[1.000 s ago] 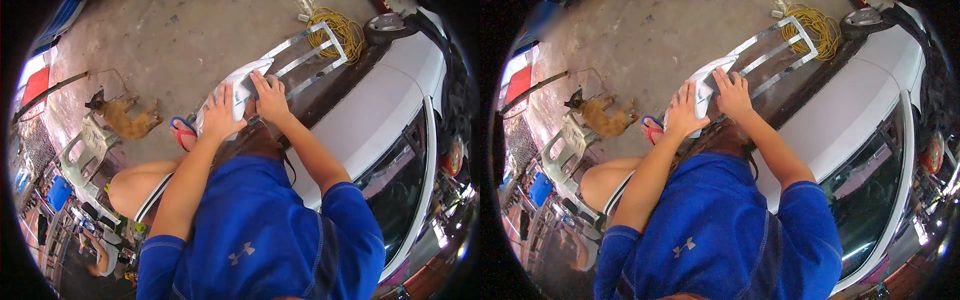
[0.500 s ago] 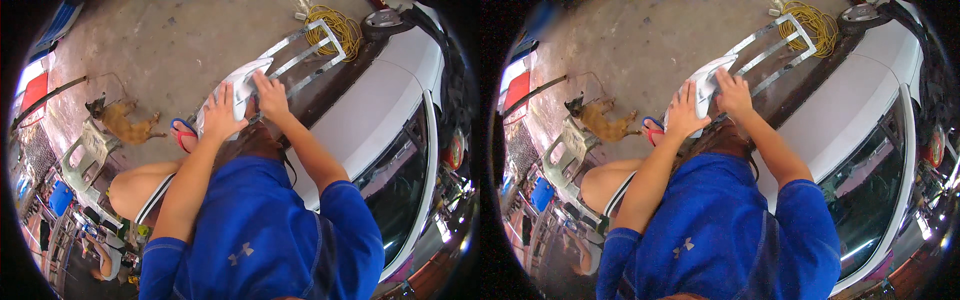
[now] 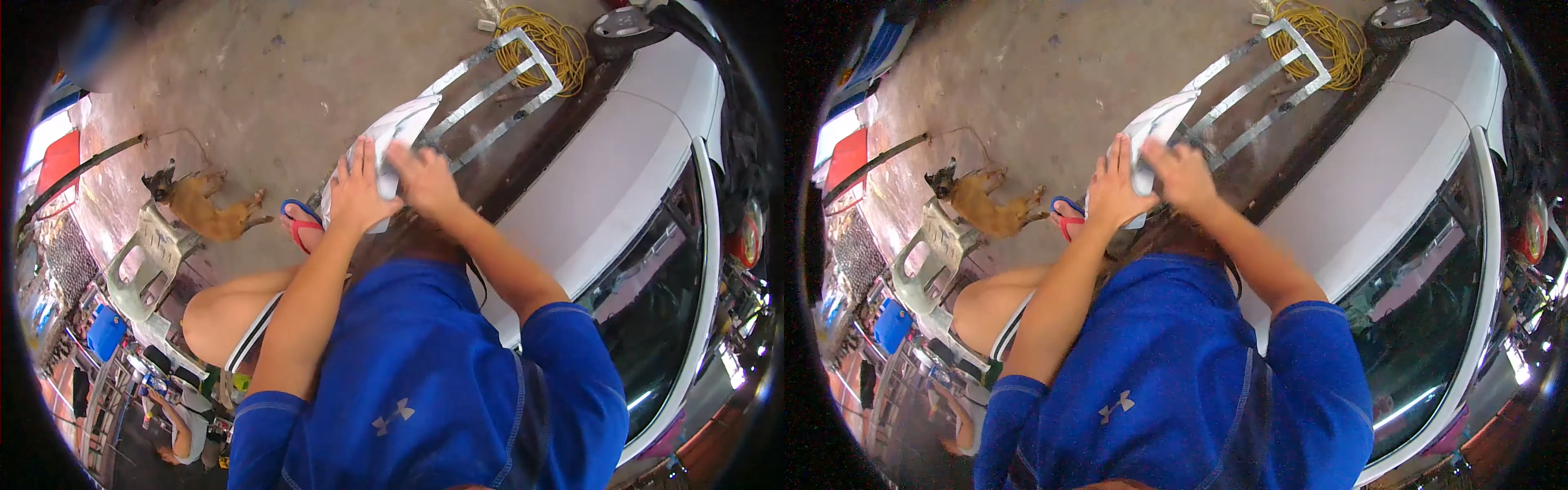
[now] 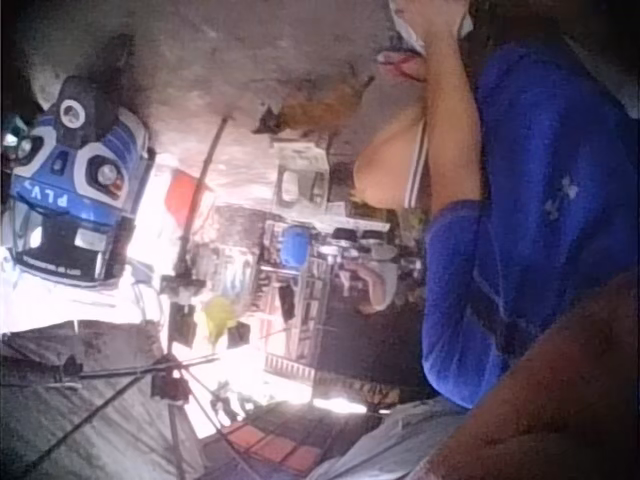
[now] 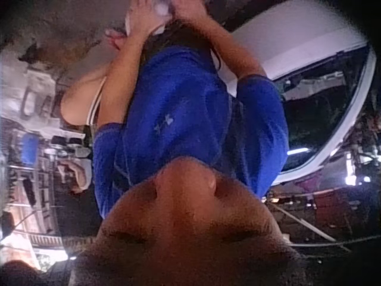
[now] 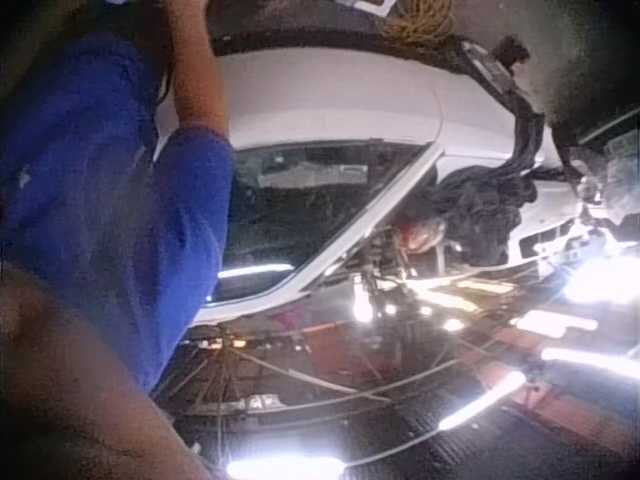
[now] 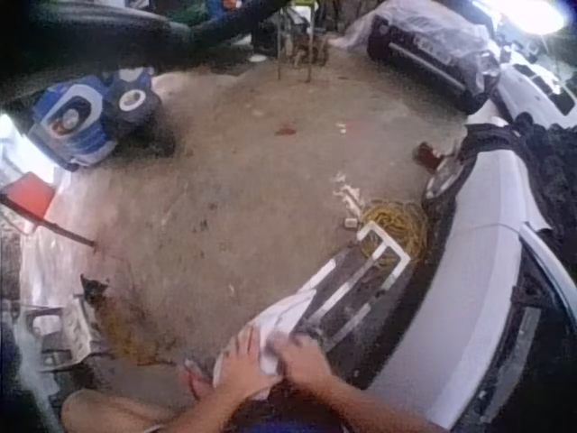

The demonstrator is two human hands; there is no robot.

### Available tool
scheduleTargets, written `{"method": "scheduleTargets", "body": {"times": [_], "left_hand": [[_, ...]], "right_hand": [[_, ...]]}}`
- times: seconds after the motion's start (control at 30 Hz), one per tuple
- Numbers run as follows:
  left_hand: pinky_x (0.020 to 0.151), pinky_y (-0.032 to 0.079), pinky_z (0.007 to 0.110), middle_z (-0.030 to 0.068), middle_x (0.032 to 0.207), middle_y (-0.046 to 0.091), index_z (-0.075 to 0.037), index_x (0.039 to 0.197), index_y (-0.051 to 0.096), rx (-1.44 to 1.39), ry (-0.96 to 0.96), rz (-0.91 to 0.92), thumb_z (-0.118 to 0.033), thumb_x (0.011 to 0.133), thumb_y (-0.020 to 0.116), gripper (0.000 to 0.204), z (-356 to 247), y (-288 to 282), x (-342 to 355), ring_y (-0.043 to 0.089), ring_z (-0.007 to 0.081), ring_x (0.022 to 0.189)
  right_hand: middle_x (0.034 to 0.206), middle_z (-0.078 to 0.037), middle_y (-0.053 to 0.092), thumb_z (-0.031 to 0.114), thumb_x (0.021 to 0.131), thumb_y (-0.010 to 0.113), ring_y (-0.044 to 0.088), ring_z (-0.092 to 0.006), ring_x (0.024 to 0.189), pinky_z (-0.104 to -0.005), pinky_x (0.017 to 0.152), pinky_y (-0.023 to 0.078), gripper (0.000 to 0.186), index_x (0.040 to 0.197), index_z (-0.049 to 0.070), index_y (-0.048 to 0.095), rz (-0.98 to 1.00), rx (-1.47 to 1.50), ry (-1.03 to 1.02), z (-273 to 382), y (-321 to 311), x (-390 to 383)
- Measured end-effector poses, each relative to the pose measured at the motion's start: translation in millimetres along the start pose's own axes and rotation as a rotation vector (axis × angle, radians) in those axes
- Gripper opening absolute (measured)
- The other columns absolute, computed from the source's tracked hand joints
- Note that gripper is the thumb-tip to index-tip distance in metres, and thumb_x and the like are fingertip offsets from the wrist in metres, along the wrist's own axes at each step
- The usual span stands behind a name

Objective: The person prepares a car component by folding sandpaper and rubbing it over the surface to smooth the material.

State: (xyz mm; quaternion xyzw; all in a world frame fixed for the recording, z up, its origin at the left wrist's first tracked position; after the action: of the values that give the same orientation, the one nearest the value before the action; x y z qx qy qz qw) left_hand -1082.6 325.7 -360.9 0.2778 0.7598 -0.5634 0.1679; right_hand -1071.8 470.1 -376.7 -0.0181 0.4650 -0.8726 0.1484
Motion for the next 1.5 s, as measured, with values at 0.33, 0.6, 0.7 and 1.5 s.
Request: {"method": "scheduleTargets", "body": {"times": [0.33,0.6,0.7,1.5], "left_hand": [[0.111,0.042,0.062,0.0100,0.171,0.021,-0.009,0.165,0.013,-0.011,0.028,-0.029,-0.053,0.067,0.082,0.128,0.2,-5.8,-0.4,0.037,0.0489,0.146],[0.113,0.042,0.057,0.0160,0.169,0.025,-0.003,0.163,0.015,-0.052,0.021,-0.036,-0.047,0.065,0.083,0.127,-0.5,-9.7,-4.6,0.037,0.0465,0.146],[0.115,0.040,0.055,0.0187,0.168,0.025,-0.002,0.163,0.016,-0.037,0.034,-0.050,-0.049,0.063,0.085,0.130,-9.1,-12.1,-0.1,0.034,0.0454,0.148],[0.122,0.035,0.047,0.0262,0.165,0.029,0.006,0.159,0.020,-0.063,0.019,-0.060,-0.046,0.064,0.086,0.127,-12.5,-16.0,-1.1,0.037,0.0430,0.148]], "right_hand": [[0.144,-0.011,0.063,0.008,0.084,0.061,0.059,-0.0400,0.102,-0.0485,0.089,0.047,0.059,0.143,0.012,0.059,-0.106,0.049,0.148,-27.9,-21.6,11.3],[0.138,-0.013,0.065,0.013,0.083,0.062,0.059,-0.0391,0.101,-0.0468,0.092,0.046,0.056,0.139,0.009,0.063,-0.104,0.041,-0.010,-2.0,-16.5,6.6],[0.143,-0.011,0.064,0.013,0.082,0.062,0.059,-0.0370,0.103,-0.0444,0.095,0.047,0.056,0.138,0.010,0.064,-0.179,-0.048,0.276,-55.4,-27.9,15.1],[0.143,-0.008,0.063,0.006,0.078,0.065,0.057,-0.0378,0.101,-0.0478,0.089,0.045,0.064,0.142,0.012,0.061,-0.273,0.036,0.246,-79.1,-30.7,13.7]]}}
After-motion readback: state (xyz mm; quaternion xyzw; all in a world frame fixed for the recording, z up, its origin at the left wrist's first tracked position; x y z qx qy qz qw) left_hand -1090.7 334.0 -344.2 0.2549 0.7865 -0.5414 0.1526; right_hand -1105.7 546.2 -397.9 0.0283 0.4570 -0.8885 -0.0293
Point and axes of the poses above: each hand's wrist, its own x-axis towards the middle knuckle, its own y-axis out of the palm, z = x × y, the point moved 7 cm from there along x, towards the middle knuckle
